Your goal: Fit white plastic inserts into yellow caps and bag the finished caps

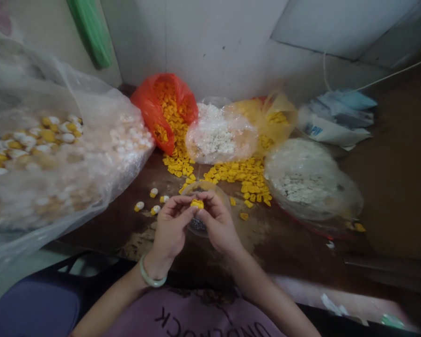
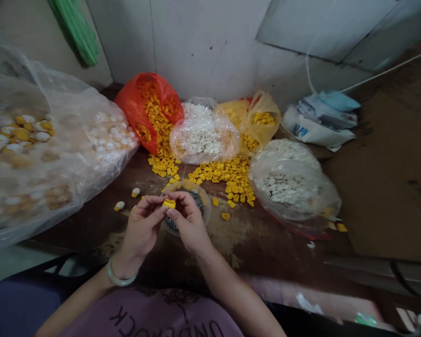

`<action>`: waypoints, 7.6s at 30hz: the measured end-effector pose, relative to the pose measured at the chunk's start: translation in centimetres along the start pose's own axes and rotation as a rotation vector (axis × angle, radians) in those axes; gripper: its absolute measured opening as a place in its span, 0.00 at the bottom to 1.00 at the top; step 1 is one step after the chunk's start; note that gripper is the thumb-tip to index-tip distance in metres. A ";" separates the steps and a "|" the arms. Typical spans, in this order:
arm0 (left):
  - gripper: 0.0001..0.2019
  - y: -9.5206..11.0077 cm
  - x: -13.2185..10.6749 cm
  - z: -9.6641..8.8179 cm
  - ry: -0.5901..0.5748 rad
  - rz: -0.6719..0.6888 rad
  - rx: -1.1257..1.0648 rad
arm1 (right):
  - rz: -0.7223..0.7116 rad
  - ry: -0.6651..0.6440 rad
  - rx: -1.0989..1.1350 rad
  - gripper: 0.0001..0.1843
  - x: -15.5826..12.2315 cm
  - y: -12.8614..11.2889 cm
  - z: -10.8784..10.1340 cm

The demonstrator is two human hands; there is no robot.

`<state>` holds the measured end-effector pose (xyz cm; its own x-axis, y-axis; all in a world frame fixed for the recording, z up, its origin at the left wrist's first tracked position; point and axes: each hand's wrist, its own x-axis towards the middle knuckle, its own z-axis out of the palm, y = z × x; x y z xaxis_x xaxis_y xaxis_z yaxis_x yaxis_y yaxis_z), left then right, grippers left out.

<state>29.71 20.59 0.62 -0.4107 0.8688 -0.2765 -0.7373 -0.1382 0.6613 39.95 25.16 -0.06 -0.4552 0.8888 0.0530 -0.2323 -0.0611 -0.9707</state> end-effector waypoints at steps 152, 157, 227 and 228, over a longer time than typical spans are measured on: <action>0.09 -0.1 0.3 -2.6 -0.085 0.250 0.486 | 0.037 -0.010 -1.364 0.09 18.7 -2.6 -9.9; 0.11 0.3 0.5 -2.3 -0.079 0.172 0.387 | 0.109 -0.038 -1.414 0.07 21.8 -0.5 -9.6; 0.08 4.3 2.9 -11.3 -0.017 0.852 1.601 | -0.305 -0.299 -1.124 0.09 2.7 -1.1 -4.8; 0.09 3.9 2.9 -11.5 -0.018 0.887 1.637 | -0.301 -0.316 -1.129 0.09 2.7 -0.9 -4.5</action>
<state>19.45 17.12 -5.62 -0.3253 0.8139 0.4814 0.8518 0.0312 0.5229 42.81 29.69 -0.10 -0.7383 0.6398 0.2136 0.4446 0.6997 -0.5592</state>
